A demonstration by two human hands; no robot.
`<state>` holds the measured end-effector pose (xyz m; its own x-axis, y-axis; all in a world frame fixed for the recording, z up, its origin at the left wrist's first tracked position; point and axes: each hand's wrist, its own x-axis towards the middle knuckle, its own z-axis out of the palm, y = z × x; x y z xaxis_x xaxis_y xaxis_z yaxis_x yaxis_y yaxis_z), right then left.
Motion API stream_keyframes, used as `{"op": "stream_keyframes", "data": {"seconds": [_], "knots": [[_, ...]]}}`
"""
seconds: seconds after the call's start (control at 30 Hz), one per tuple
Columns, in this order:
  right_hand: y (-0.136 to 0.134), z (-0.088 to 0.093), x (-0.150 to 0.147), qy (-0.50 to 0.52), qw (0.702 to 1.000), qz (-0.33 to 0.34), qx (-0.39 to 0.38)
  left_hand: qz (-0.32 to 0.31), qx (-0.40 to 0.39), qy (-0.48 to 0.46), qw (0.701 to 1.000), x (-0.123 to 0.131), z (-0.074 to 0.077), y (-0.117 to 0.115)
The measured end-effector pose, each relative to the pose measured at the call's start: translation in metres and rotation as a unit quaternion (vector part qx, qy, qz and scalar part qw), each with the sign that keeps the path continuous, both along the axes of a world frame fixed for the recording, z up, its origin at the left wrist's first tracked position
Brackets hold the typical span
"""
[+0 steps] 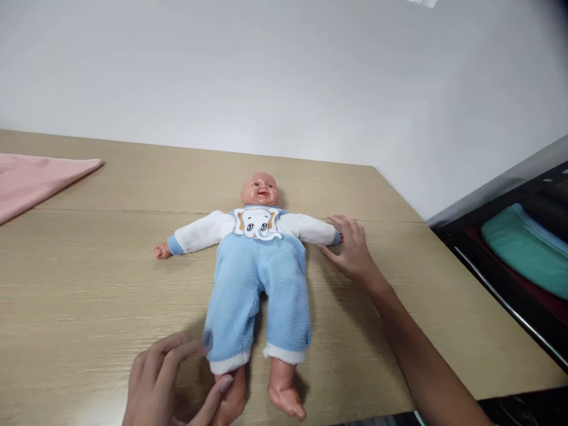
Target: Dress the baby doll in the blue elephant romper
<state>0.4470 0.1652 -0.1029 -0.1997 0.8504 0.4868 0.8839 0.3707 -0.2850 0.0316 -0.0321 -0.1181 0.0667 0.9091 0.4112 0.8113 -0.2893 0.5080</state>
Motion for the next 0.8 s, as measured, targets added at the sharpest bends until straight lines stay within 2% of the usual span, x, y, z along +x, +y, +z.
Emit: {"op": "stream_keyframes", "data": {"seconds": [0.07, 0.17, 0.27, 0.37, 0.47, 0.53, 0.63, 0.73, 0.8], "knots": [[0.006, -0.009, 0.011, 0.000, 0.999, 0.033, -0.039, 0.000, 0.005, -0.008, 1.000, 0.004, 0.014, 0.013], [0.013, -0.019, 0.016, 0.038, 0.996, 0.055, -0.061, -0.010, 0.010, -0.027, 1.000, 0.014, 0.041, 0.047], [0.016, -0.011, 0.011, 0.060, 0.997, 0.042, -0.019, -0.036, 0.035, -0.025, 0.998, 0.030, 0.065, 0.093], [0.015, 0.017, -0.002, 0.019, 0.998, -0.011, 0.052, -0.061, 0.022, -0.009, 0.998, 0.045, 0.079, 0.141], [0.016, 0.055, -0.023, -0.060, 0.990, -0.032, 0.125, -0.108, -0.008, -0.021, 0.994, 0.059, 0.081, 0.187], [0.019, 0.083, -0.041, -0.098, 0.982, -0.011, 0.160, -0.156, -0.008, -0.043, 0.987, 0.070, 0.081, 0.216], [0.027, 0.123, -0.067, -0.127, 0.974, 0.039, 0.183, -0.240, 0.036, -0.067, 0.968, 0.091, 0.084, 0.253], [0.035, 0.155, -0.093, -0.143, 0.965, 0.108, 0.192, -0.251, 0.066, -0.052, 0.964, 0.111, 0.095, 0.276], [0.036, 0.169, -0.109, -0.154, 0.956, 0.141, 0.206, -0.249, 0.060, -0.075, 0.964, 0.118, 0.103, 0.284]]}}
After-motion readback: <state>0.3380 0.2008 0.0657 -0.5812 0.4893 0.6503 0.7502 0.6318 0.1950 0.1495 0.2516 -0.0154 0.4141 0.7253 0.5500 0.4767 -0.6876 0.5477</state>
